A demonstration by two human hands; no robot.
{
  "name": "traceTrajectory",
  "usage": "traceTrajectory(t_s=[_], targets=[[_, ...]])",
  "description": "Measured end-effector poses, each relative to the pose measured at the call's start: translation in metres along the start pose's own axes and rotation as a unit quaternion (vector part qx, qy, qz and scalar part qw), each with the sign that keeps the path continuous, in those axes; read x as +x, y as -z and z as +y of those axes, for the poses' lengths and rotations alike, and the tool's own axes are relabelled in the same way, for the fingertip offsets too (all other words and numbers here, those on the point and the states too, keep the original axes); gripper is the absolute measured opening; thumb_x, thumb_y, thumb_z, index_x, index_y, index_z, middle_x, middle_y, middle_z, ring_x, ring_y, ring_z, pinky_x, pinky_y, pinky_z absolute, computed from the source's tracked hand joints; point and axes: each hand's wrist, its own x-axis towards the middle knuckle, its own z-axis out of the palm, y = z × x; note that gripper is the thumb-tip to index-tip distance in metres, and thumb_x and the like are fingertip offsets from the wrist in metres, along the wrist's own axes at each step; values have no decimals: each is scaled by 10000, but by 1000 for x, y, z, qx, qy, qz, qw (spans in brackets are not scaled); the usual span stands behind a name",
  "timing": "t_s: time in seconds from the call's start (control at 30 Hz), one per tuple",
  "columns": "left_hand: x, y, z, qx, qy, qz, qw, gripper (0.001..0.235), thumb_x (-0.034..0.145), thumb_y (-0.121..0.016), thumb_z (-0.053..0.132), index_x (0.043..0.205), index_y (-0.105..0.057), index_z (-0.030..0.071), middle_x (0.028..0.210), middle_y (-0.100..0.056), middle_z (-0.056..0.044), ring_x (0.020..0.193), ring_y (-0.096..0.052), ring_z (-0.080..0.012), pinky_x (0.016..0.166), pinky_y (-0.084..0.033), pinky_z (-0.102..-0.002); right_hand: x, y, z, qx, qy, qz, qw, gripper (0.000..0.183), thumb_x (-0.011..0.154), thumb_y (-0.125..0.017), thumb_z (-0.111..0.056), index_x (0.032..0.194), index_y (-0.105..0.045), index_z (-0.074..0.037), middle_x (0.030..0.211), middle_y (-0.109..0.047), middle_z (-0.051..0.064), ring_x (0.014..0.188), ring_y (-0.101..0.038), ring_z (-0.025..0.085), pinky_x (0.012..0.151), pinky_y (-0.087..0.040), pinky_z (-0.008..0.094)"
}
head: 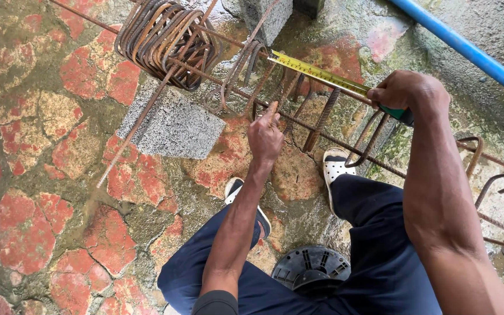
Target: Measuring rebar stirrup spacing and organizing rebar components for assembly
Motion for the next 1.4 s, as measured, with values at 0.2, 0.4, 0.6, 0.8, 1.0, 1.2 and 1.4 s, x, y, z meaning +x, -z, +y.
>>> traceTrajectory(t_s=[0.2,0.4,0.6,0.8,1.0,1.2,1.4], targets=[[0,4,3,-3,-7,5,1000,629,842,-556,-91,1447,-578,82,1092,-812,-63,371,-447,-16,267,-363,-156,2,0,1,3,15,-3,1000,442,1058,-564,-557,1288,-768,-240,1240,-741,69,965,-675,308,744,-545,450],[1,3,2,7,1,-4,1000,626,844,-585,-81,1447,-577,87,1093,-812,-58,374,-459,-23,265,-372,-166,-5,2,0,16,-6,-3,1000,460,1038,-571,-607,1296,-759,-275,1247,-735,60,953,-683,309,746,-556,449],[0,8,5,13,-3,-7,1000,697,810,-595,-64,1477,-549,130,1079,-820,-46,440,-492,-31,293,-393,-168,-1,1,0,5,5,0,1000,431,1035,-585,-581,1287,-766,-282,1291,-731,38,1015,-693,321,785,-557,470],[-2,17,15,-16,-20,10,1000,343,1008,-628,49,1347,-681,67,709,-748,2,372,-413,-63,247,-363,-208,-7,2,3,-5,-5,7,1000,505,1056,-527,-589,1400,-665,-246,1392,-664,59,1137,-670,350,881,-584,523],[2,24,19,-3,-10,-2,1000,344,1029,-654,155,1372,-681,146,580,-559,42,477,-389,-116,383,-314,-322,-8,7,13,-14,16,45,999,475,1030,-551,-583,1223,-764,-205,1355,-676,92,1166,-655,374,820,-548,563],[2,46,26,-13,2,-87,996,440,1086,-560,233,1518,-517,165,728,-656,-22,579,-586,-148,408,-522,-298,-43,-2,77,96,100,189,972,322,1052,-551,-374,975,-815,-206,938,-735,165,845,-655,360,676,-479,563],[-1,100,41,119,-6,-49,992,474,1093,-538,423,1515,-552,207,890,-624,-154,759,-586,-271,580,-499,-399,-130,-45,201,153,43,173,972,386,1073,-501,-365,957,-737,-83,715,-547,118,634,-499,258,587,-380,451]])
